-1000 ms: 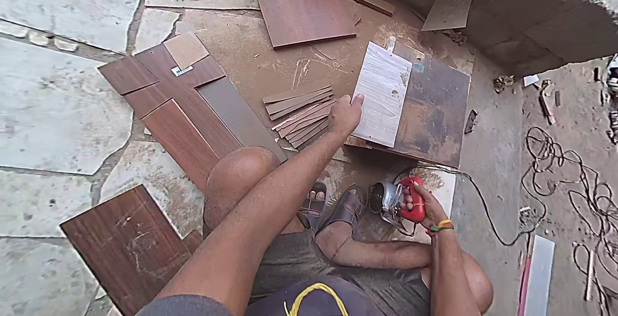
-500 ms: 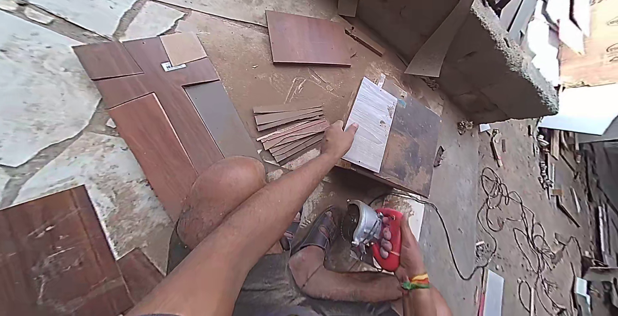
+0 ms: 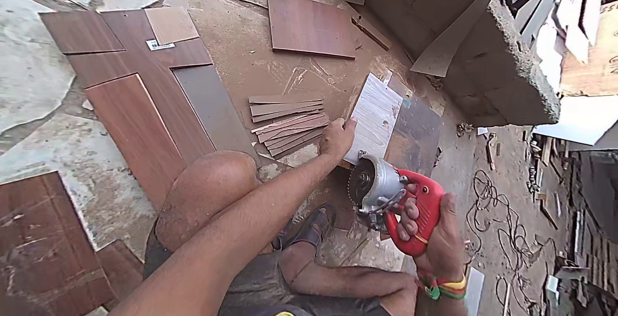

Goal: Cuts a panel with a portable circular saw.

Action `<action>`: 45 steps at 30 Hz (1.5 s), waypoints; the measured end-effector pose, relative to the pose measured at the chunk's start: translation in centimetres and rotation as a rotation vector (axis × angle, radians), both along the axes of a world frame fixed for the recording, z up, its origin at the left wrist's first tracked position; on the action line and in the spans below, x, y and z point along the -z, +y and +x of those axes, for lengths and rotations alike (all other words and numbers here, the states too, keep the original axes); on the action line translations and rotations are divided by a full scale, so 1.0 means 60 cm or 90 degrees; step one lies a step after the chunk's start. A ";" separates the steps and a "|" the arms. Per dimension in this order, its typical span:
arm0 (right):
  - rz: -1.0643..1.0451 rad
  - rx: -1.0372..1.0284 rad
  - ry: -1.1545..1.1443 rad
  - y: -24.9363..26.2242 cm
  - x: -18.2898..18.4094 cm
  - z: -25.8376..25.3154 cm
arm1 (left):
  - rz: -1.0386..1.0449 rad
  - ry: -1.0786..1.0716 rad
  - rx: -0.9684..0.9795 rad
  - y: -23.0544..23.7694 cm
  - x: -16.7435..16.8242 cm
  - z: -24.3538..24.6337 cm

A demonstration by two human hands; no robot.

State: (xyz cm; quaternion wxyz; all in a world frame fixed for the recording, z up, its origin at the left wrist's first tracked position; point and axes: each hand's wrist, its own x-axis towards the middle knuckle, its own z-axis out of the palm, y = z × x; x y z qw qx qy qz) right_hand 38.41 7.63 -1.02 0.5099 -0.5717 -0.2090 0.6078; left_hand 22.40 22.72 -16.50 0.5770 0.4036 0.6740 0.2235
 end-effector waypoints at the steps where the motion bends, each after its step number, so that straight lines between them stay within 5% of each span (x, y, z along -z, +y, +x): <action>1: -0.009 -0.002 -0.006 0.003 0.005 -0.005 | -0.007 -0.008 -0.002 0.001 -0.002 -0.001; 16: -0.015 -0.015 0.004 -0.022 0.020 -0.023 | -0.024 0.050 0.106 -0.012 -0.002 -0.020; 45: -0.066 0.044 -0.073 -0.025 0.027 -0.048 | 0.019 0.070 0.068 -0.019 0.008 -0.008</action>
